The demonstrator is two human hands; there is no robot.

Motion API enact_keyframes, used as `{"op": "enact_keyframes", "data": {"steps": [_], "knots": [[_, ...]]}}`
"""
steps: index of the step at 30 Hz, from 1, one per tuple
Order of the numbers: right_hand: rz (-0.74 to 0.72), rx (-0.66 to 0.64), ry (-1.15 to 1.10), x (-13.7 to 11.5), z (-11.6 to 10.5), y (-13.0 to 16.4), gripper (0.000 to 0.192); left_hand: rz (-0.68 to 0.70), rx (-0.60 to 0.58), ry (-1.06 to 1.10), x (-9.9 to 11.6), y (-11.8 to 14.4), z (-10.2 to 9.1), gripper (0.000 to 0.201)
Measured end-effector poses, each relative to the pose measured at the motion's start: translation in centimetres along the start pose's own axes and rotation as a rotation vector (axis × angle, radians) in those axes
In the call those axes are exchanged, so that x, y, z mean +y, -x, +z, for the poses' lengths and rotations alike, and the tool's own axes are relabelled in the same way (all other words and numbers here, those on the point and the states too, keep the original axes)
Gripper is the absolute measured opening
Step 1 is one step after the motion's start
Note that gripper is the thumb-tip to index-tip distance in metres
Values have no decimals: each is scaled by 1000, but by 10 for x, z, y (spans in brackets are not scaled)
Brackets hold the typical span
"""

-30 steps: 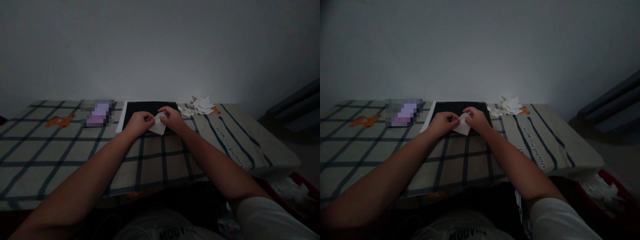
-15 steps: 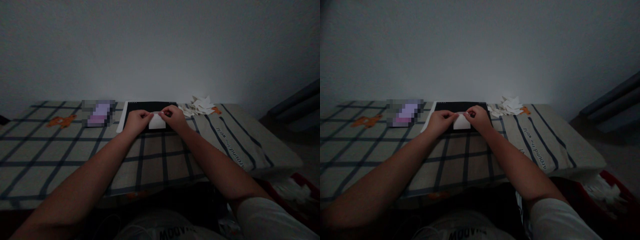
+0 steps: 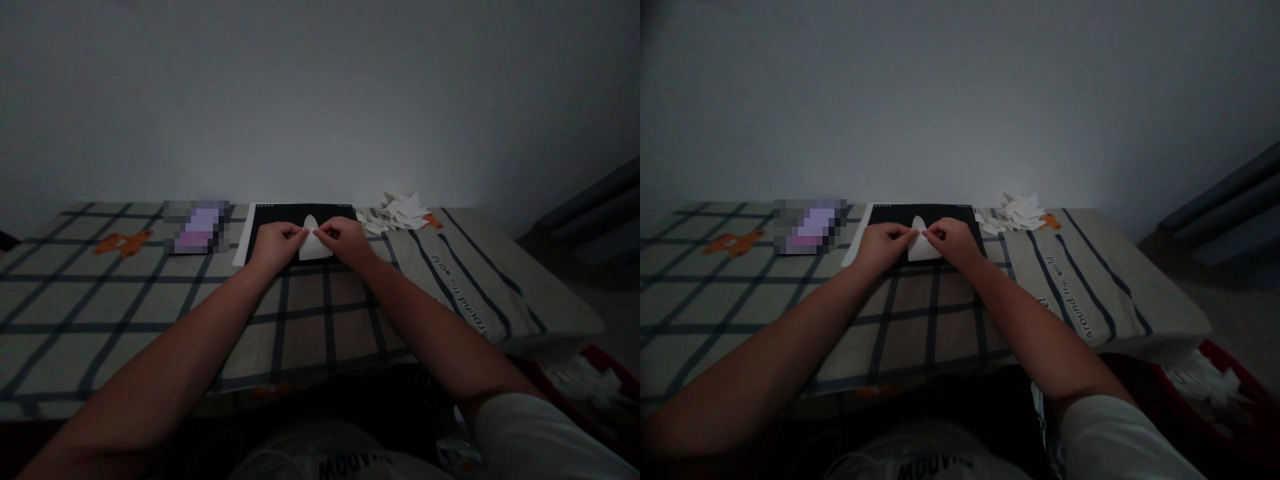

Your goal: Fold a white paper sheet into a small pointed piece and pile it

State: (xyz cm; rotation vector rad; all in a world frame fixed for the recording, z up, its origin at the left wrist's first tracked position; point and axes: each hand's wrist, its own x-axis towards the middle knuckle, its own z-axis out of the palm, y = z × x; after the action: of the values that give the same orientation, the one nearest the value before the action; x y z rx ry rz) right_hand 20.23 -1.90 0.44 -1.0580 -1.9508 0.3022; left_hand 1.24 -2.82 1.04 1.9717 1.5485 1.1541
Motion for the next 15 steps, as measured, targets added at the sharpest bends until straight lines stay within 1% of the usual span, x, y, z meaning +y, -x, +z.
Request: {"op": "enact_keyframes", "data": {"steps": [3, 7, 10, 12, 15], "knots": [[46, 32, -25, -1, 0, 0, 16, -35, 22, 32, 1, -1, 0, 22], [201, 84, -112, 0, 1, -1, 18, -98, 97, 102, 2, -3, -1, 21], [283, 88, -154, 2, 2, -2, 20, -136, 136, 169, 1, -4, -2, 23], [312, 75, -159, 3, 1, -3, 18, -163, 130, 232, 1, -5, -2, 23], [333, 64, -138, 3, -1, -4, 14, -201, 70, 348, -1, -7, 0, 25]]}}
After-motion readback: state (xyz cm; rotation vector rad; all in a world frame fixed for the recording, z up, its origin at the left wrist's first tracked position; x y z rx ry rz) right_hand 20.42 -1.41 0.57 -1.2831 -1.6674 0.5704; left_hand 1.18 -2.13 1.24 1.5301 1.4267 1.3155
